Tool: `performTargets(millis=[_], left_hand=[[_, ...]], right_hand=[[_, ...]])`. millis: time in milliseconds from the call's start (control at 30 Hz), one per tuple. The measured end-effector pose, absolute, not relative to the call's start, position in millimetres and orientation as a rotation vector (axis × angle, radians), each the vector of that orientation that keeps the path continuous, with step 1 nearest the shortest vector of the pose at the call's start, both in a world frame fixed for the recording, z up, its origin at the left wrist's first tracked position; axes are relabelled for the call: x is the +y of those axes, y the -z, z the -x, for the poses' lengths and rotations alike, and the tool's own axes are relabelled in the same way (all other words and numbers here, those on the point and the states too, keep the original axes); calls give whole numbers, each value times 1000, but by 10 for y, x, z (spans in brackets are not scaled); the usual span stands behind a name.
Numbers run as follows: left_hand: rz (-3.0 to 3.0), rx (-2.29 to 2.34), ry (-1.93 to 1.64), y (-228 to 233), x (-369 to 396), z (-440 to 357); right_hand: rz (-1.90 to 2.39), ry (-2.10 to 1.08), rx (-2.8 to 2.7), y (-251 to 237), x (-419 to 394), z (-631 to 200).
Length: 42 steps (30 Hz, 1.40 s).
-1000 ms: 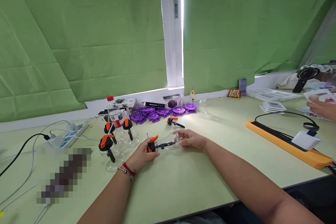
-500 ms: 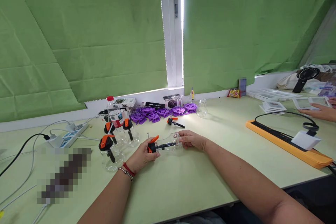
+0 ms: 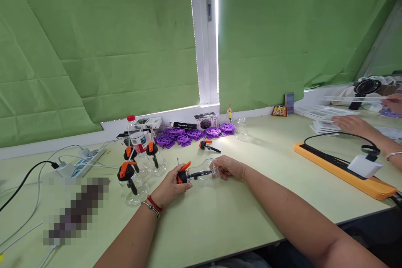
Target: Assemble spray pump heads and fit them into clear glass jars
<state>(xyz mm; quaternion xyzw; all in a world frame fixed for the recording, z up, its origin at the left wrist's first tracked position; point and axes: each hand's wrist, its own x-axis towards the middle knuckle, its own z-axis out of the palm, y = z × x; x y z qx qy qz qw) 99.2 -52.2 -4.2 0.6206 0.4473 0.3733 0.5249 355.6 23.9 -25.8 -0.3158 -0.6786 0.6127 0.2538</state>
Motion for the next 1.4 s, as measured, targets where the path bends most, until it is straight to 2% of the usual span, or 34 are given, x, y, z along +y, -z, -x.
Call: performTargets(millis=[267, 533, 1400], left_hand=[[-1447, 1146, -931, 4, -502, -970], [-1452, 1139, -922, -4, -514, -965], [-1447, 1106, -889, 5, -527, -975]], right_hand=[[581, -1607, -1777, 196, 182, -3599], [550, -1632, -1775, 191, 193, -3602], [840, -1555, -1840, 236, 197, -3505]])
